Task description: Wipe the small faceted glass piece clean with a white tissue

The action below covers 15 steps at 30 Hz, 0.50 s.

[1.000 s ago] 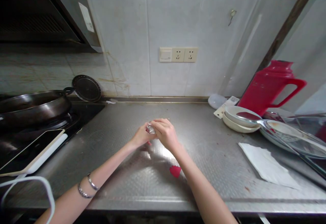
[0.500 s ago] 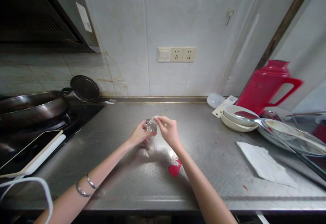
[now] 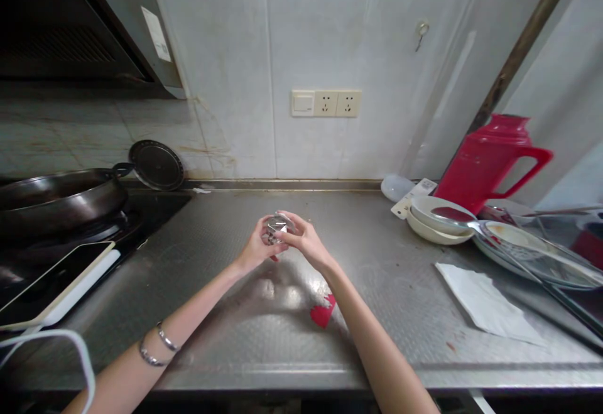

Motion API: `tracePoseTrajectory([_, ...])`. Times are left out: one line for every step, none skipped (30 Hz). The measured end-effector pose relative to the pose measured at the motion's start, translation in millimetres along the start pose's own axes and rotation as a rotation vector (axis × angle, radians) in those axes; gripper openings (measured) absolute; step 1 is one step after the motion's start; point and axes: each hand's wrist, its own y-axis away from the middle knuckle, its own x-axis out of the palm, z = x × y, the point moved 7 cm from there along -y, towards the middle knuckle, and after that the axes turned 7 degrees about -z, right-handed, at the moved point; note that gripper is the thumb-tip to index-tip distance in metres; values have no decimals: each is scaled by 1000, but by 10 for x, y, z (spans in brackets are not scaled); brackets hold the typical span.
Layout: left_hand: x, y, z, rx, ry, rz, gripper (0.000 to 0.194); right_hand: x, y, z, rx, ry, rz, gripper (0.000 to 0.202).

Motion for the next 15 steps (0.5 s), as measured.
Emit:
tracePoseTrajectory([1,-6,28,-23,28,-3,90,-2,2,-16,26,-19,-2,54])
tracePoseTrajectory([6,-11,58,-47,52,3,96,-13,1,-36,51,-22,-15,55])
tracePoseTrajectory([14,-16,87,-69,65,17,101,-30,-1,-56,74,-14,-33,56])
tracePoseTrajectory([27,-18,114,-88,64,43,105,-49,-6,-75,91,0,-55,55])
tracePoseTrajectory([39,-19,134,-96,51,72,108,-74,-11,-90,103,12,-82,54])
tracePoseTrajectory([46,-20,145,-90,23,96,112,-100,-15,-104,114,18,-112,52])
tracePoseTrajectory([43,-19,148,-70,-21,110,115,-120,-20,-118,127,13,-133,48])
tracePoseTrajectory([32,-18,143,-38,-80,111,118,-133,-23,-132,143,-4,-145,45])
tracePoseTrajectory([10,-17,126,9,-147,92,121,-142,-26,-148,164,-27,-152,42])
tracePoseTrajectory([-18,-14,97,66,-220,59,123,-146,-27,-166,188,-52,-155,39])
tracePoseTrajectory([-45,-6,62,125,-295,22,124,-148,-28,-182,214,-77,-158,37])
tracePoseTrajectory([-62,4,27,179,-364,-6,124,-144,-29,-198,238,-101,-157,37])
tracePoseTrajectory([-70,15,-7,226,-422,-24,124,-139,-29,-212,260,-122,-158,37])
tracePoseTrajectory([-71,24,-37,262,-464,-33,123,-134,-30,-225,279,-138,-162,39])
tracePoseTrajectory([-67,29,-60,285,-491,-34,121,-127,-30,-238,293,-148,-165,40])
